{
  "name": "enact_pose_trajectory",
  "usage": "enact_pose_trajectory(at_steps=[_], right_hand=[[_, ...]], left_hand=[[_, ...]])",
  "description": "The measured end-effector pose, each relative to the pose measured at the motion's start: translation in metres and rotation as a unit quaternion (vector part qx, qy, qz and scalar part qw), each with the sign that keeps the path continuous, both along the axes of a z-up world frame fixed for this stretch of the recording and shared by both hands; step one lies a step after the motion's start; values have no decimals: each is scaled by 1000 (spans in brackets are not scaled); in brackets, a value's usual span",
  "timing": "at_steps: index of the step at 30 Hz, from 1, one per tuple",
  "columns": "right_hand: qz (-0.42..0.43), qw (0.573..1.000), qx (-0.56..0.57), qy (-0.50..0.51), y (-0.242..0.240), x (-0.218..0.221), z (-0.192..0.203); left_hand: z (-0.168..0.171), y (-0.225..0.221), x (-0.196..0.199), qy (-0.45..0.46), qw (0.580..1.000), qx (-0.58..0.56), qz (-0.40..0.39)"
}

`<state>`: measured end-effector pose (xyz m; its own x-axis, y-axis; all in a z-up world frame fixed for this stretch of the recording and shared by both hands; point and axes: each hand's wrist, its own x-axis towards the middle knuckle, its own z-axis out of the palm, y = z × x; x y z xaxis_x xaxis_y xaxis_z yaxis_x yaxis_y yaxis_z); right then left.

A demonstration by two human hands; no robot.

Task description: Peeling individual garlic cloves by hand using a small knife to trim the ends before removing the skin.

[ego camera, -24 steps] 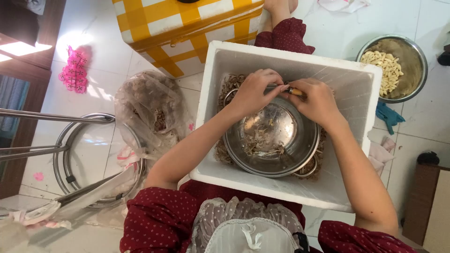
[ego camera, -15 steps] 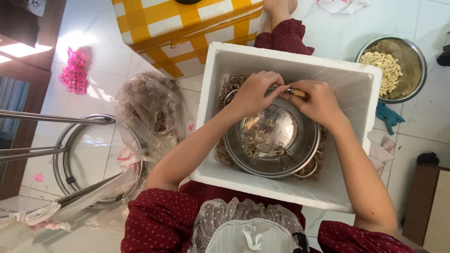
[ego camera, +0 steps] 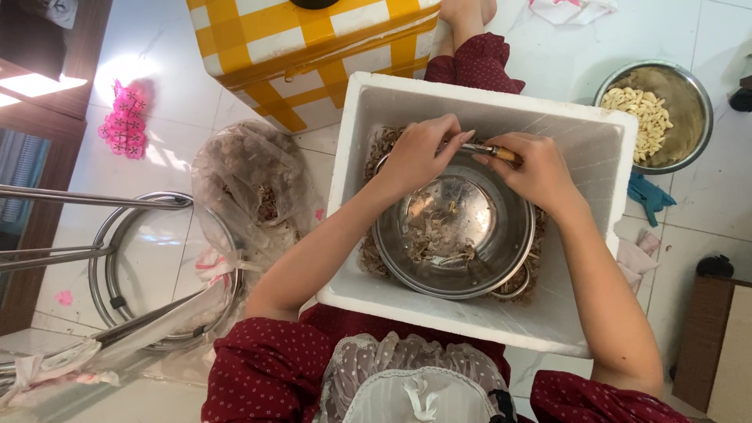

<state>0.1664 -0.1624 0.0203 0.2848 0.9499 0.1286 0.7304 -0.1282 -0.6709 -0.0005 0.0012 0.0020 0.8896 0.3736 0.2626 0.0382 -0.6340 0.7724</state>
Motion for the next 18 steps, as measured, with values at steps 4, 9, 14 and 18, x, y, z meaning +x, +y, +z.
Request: enact_pose_trajectory(at_steps=[4, 9, 14, 18], right_hand=[[7, 1000, -4, -16, -1, 4, -3], [2, 1000, -15, -22, 1, 0, -2], [0, 999, -17, -38, 0, -2, -4], [4, 998, -23, -59, -1, -5, -11]], left_hand=[[3, -1, -2, 8, 999, -40, -10], [-8, 3, -2, 23, 1000, -11, 1], [2, -6, 1, -5, 1000, -26, -1], [-2, -11, 2, -10, 999, 0, -50]])
